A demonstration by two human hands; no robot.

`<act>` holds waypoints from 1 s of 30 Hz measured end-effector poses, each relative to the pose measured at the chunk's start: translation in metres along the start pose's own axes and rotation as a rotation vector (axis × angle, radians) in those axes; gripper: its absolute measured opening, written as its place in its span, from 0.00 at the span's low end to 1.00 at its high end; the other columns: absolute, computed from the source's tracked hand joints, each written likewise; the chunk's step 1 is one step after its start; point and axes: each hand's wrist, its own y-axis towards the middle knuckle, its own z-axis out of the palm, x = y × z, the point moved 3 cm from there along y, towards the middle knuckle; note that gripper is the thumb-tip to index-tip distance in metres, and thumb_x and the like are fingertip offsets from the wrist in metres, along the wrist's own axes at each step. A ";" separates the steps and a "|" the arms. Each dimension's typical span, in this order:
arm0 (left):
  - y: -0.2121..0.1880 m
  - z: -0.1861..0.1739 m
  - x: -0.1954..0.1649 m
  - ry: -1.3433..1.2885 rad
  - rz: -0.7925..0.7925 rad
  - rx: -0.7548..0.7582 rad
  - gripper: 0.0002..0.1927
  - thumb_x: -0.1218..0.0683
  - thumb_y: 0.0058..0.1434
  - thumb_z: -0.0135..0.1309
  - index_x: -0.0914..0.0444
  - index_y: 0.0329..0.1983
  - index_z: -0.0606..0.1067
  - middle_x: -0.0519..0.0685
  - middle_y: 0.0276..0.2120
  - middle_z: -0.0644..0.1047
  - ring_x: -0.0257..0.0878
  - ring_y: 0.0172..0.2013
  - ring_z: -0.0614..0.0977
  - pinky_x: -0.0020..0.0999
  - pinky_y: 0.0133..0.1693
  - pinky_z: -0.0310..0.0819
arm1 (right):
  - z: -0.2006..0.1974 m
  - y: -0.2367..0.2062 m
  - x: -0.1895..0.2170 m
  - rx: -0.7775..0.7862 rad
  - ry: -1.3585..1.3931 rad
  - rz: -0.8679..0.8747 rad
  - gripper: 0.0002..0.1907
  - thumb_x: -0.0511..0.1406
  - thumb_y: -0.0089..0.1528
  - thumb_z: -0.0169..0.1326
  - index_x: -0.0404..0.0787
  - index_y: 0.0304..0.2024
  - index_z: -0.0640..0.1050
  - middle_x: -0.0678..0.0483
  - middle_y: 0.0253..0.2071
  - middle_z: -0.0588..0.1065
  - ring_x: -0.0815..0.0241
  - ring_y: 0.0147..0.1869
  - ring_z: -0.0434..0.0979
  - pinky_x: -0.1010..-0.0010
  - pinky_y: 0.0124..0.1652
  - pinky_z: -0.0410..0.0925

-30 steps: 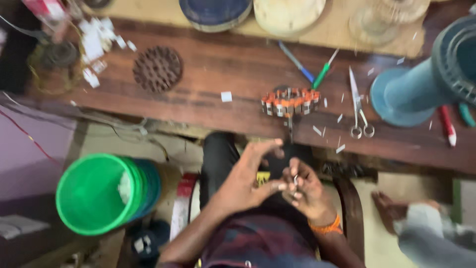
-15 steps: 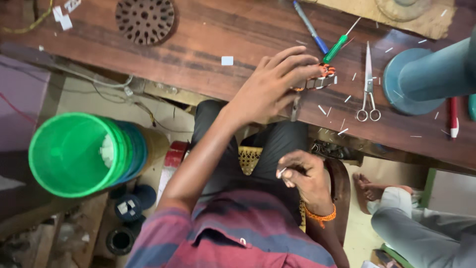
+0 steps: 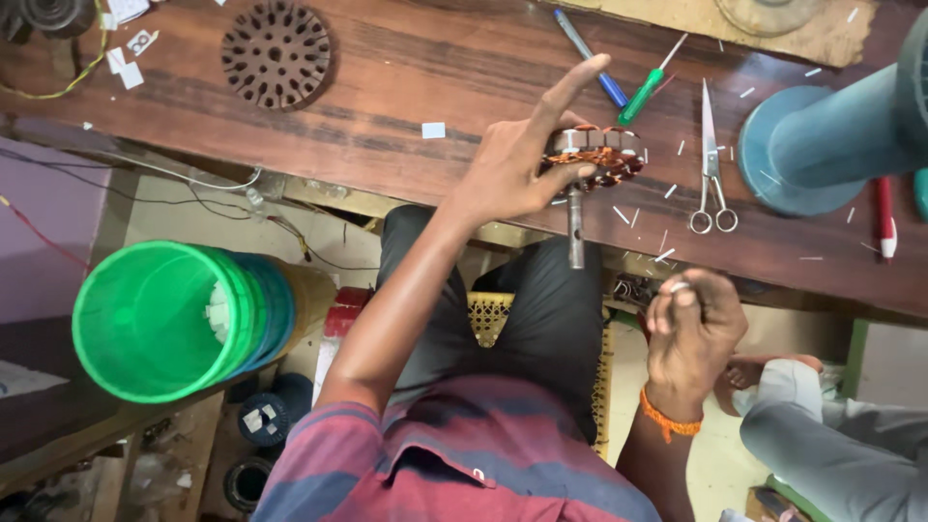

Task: The person sits at a workbench and cuts small white paper insulation pieces with scissors, then inserts them into the slots of a motor armature held on the bench. They press the pieces into place by hand and use a green-handled screwdriver to work on the armature assembly.

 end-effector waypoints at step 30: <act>0.018 -0.010 -0.029 0.063 -0.315 -0.064 0.26 0.56 0.60 0.61 0.52 0.62 0.72 0.49 0.48 0.83 0.49 0.49 0.85 0.40 0.48 0.79 | 0.132 0.097 -0.014 0.167 -0.663 -0.480 0.06 0.24 0.71 0.55 0.31 0.47 0.71 0.40 0.55 0.79 0.57 0.57 0.82 0.70 0.54 0.76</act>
